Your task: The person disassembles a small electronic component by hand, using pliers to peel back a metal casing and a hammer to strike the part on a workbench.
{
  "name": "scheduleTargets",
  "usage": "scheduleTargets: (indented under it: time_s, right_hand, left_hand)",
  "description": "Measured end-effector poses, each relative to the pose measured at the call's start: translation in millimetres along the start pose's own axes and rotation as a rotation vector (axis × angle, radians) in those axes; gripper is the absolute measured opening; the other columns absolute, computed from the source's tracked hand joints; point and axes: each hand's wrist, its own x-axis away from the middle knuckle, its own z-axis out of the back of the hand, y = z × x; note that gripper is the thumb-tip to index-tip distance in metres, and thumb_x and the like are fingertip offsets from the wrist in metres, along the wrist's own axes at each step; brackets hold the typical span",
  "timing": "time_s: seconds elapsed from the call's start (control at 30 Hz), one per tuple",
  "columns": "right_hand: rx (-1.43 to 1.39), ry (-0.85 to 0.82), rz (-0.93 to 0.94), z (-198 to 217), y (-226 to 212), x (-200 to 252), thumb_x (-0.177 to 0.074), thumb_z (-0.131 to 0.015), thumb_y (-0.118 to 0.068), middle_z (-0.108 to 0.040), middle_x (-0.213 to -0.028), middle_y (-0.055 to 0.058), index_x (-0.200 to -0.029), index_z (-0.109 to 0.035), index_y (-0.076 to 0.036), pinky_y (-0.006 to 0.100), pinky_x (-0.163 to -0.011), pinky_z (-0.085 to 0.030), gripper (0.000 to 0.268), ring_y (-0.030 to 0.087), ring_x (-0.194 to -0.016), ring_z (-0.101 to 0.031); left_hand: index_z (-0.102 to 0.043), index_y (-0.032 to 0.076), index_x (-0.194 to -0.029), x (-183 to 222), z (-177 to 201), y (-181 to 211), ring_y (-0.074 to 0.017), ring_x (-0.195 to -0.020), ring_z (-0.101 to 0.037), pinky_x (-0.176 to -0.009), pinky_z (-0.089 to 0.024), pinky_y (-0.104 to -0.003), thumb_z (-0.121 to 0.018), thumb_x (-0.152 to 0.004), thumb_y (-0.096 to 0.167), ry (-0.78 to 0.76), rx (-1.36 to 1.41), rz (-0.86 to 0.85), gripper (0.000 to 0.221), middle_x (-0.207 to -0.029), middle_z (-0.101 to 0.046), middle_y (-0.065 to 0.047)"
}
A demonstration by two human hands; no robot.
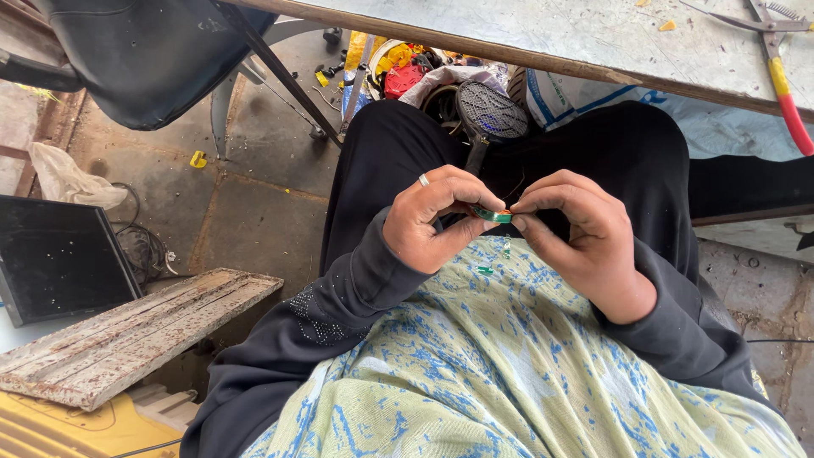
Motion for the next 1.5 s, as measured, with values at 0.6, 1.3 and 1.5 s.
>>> scheduleTargets:
  time_s: [0.6, 1.3, 1.5]
  right_hand:
    - [0.147, 0.039, 0.107, -3, 1, 4, -0.085, -0.074, 0.010, -0.065, -0.101, 0.012, -0.104, -0.067, 0.001, 0.026, -0.073, -0.050, 0.022, 0.015, -0.085, -0.064]
    - [0.359, 0.074, 0.182, -9, 0, 2, -0.082, -0.081, 0.006, -0.067, -0.098, 0.011, -0.104, -0.071, -0.003, 0.029, -0.066, -0.051, 0.025, 0.019, -0.079, -0.067]
    - [0.407, 0.054, 0.207, -9, -1, 2, -0.081, -0.080, 0.006, -0.065, -0.097, 0.012, -0.102, -0.070, -0.003, 0.032, -0.068, -0.053, 0.025, 0.022, -0.080, -0.068]
  left_hand:
    - [-0.067, 0.006, -0.111, -5, -6, 13, -0.0120, -0.087, -0.072, -0.075, -0.062, -0.025, -0.078, -0.092, -0.003, 0.058, -0.258, -0.021, 0.024, -0.106, -0.065, -0.006]
    - [-0.071, 0.012, -0.107, -6, -3, 18, -0.0176, -0.085, -0.073, -0.073, -0.062, -0.030, -0.081, -0.085, 0.002, 0.063, -0.449, -0.052, 0.026, -0.103, -0.066, -0.004]
    - [-0.074, 0.013, -0.106, -6, -3, 21, -0.0158, -0.081, -0.072, -0.070, -0.061, -0.029, -0.081, -0.085, 0.004, 0.014, -0.471, -0.008, 0.024, -0.101, -0.066, -0.003]
